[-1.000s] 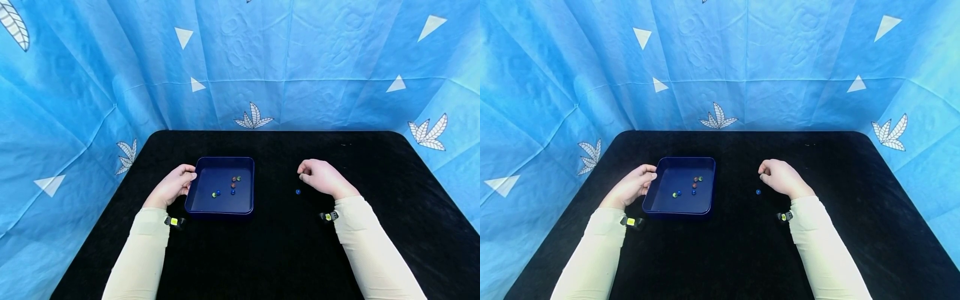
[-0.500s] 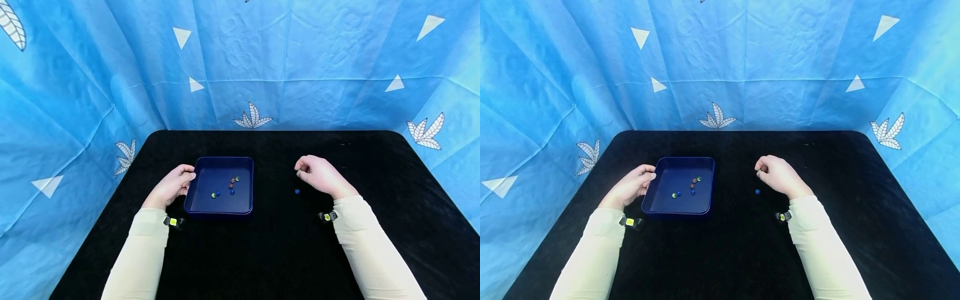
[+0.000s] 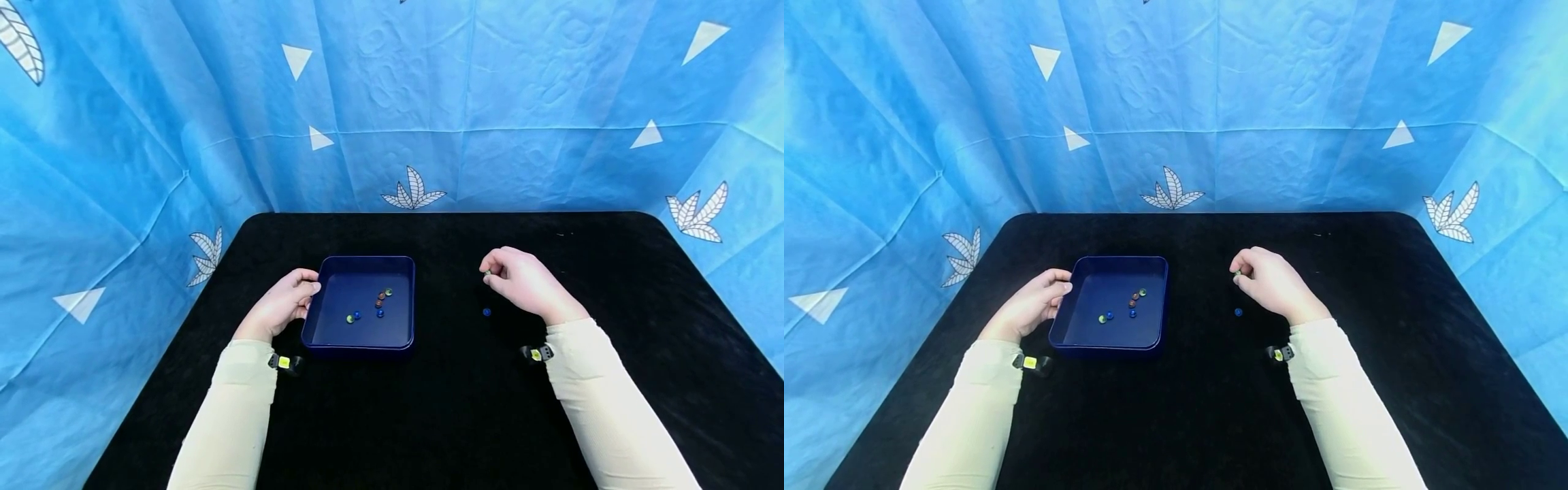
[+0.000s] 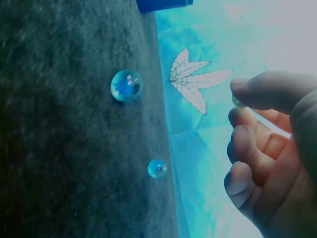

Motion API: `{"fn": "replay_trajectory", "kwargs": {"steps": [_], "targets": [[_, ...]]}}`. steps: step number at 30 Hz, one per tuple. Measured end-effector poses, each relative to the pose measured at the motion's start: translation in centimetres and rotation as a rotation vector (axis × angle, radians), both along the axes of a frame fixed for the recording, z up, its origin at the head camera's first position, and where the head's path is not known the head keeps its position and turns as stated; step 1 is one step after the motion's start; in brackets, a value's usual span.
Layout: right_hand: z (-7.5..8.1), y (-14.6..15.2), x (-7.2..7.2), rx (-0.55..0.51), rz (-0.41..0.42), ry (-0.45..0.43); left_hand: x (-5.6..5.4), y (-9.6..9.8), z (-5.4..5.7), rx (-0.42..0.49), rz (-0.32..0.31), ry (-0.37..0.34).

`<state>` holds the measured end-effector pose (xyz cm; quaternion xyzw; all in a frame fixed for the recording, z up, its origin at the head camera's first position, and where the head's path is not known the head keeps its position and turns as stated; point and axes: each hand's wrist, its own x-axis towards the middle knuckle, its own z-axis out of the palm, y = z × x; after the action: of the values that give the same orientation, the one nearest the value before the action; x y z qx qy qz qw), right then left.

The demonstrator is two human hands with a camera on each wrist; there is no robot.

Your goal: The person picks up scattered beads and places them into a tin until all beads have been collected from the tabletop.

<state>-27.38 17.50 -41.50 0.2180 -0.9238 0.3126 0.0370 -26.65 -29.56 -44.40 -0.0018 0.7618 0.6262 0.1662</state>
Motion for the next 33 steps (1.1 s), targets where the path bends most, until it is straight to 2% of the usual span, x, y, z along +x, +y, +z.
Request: {"fn": "replay_trajectory", "kwargs": {"steps": [9,19,24,33], "targets": [[0.9,-1.0,0.4,0.007,0.019,0.029,-0.2,0.0,0.1,-0.015,-0.002,-0.001],[1.0,-3.2,1.1,0.049,0.090,0.020,0.1,0.1,-0.3,-0.012,0.003,0.001],[1.2,-4.7,1.0,0.083,0.135,0.041,0.1,-0.1,-0.5,-0.006,0.006,-0.004],[2.5,-7.2,0.7,0.118,0.184,0.081,-0.1,-0.1,-0.4,0.008,-0.003,0.000]]}}
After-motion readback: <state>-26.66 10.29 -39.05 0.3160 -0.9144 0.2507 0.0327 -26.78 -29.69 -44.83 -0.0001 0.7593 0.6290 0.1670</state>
